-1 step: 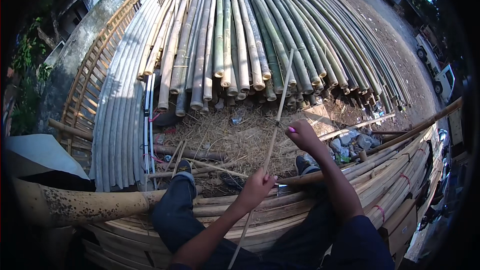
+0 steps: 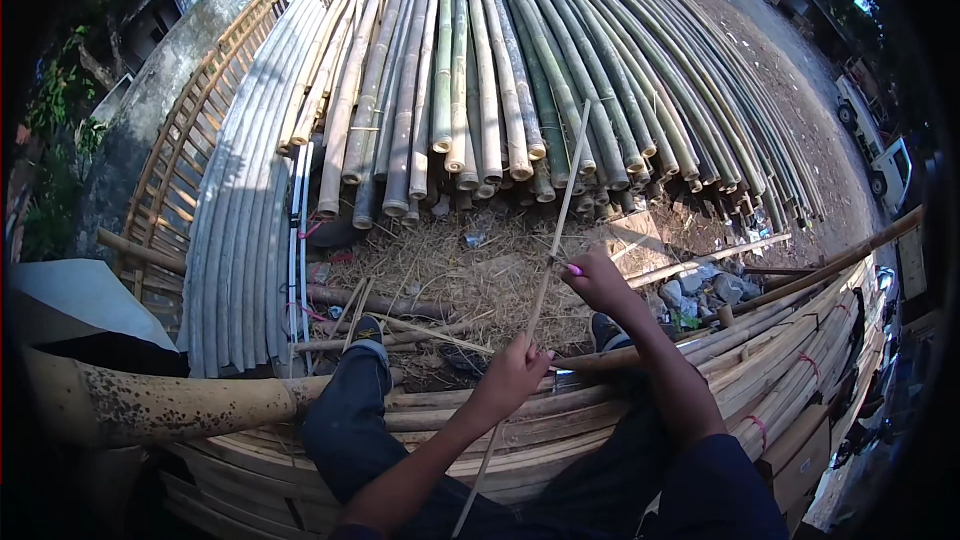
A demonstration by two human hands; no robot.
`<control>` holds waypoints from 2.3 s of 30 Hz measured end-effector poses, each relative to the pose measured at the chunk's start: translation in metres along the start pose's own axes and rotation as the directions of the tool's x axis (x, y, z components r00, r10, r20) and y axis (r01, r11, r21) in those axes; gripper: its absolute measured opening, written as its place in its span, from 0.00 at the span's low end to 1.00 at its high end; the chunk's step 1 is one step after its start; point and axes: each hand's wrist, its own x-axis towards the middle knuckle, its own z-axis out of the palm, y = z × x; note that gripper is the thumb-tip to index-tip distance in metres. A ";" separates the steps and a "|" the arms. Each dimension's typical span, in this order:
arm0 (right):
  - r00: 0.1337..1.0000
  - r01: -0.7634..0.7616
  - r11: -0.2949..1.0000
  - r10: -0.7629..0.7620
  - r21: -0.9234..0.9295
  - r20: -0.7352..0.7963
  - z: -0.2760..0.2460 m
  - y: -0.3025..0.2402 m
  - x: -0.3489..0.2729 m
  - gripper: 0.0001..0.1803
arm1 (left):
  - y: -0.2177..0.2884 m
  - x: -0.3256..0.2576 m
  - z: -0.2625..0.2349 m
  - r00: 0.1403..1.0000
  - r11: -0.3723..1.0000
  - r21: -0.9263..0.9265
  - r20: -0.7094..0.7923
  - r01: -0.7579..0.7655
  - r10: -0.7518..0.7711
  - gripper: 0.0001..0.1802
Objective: Shaving or cleaning a long thin strip of bamboo using a small hand knife while sitting on a pile of bamboo poles.
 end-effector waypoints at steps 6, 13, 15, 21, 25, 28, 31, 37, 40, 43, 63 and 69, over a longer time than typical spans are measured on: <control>0.942 0.328 0.944 -0.326 -0.020 0.076 0.045 -0.025 -0.010 0.11 | -0.002 -0.002 -0.004 0.995 0.995 0.102 -0.102 -0.009 0.019 0.14; 0.912 0.323 0.919 -0.366 -0.225 -0.186 0.043 -0.018 0.004 0.09 | 0.017 -0.004 -0.010 0.991 0.993 0.119 -0.129 -0.022 0.038 0.13; 0.904 0.272 0.928 -0.336 -0.254 -0.263 0.041 -0.009 0.009 0.09 | 0.018 -0.002 -0.010 0.989 0.991 0.126 -0.131 -0.047 0.063 0.13; 0.859 0.132 0.935 -0.274 -0.329 -0.432 0.028 -0.018 0.023 0.07 | 0.020 -0.008 -0.012 0.984 0.991 0.123 -0.159 -0.056 0.076 0.13; 0.855 -0.033 0.950 -0.135 -0.311 -0.502 0.020 -0.007 0.031 0.08 | 0.027 -0.016 -0.013 0.987 0.992 0.099 -0.136 -0.074 0.087 0.12; 0.806 -0.260 0.916 0.032 -0.305 -0.592 0.000 0.006 0.036 0.10 | 0.030 -0.031 -0.007 0.993 0.996 0.053 -0.090 -0.068 0.072 0.12; 0.784 -0.288 0.911 0.047 -0.295 -0.618 -0.016 0.013 0.037 0.13 | 0.039 -0.059 -0.010 0.988 0.992 0.046 -0.088 -0.120 0.124 0.12; 0.679 -0.342 0.938 0.210 -0.050 -0.703 -0.079 0.122 -0.009 0.16 | 0.022 -0.156 0.001 0.998 0.999 0.012 0.033 -0.050 0.049 0.15; 0.767 -0.056 0.785 0.429 0.617 -0.476 -0.082 0.070 -0.004 0.15 | 0.015 -0.175 -0.023 0.951 0.723 -0.620 0.236 0.305 -0.199 0.14; 0.929 0.052 0.820 0.169 0.570 -0.328 -0.048 -0.016 -0.026 0.15 | -0.002 -0.182 -0.038 0.942 0.572 -0.755 0.318 0.321 -0.109 0.17; 0.867 0.475 0.879 -0.476 0.045 0.145 0.101 -0.112 -0.138 0.12 | -0.017 -0.186 0.009 0.948 0.714 -0.646 0.045 0.269 -0.316 0.13; 0.923 0.384 0.920 -0.380 -0.071 0.064 0.083 -0.096 -0.105 0.15 | -0.007 -0.192 0.006 0.936 0.660 -0.684 0.105 0.313 -0.335 0.15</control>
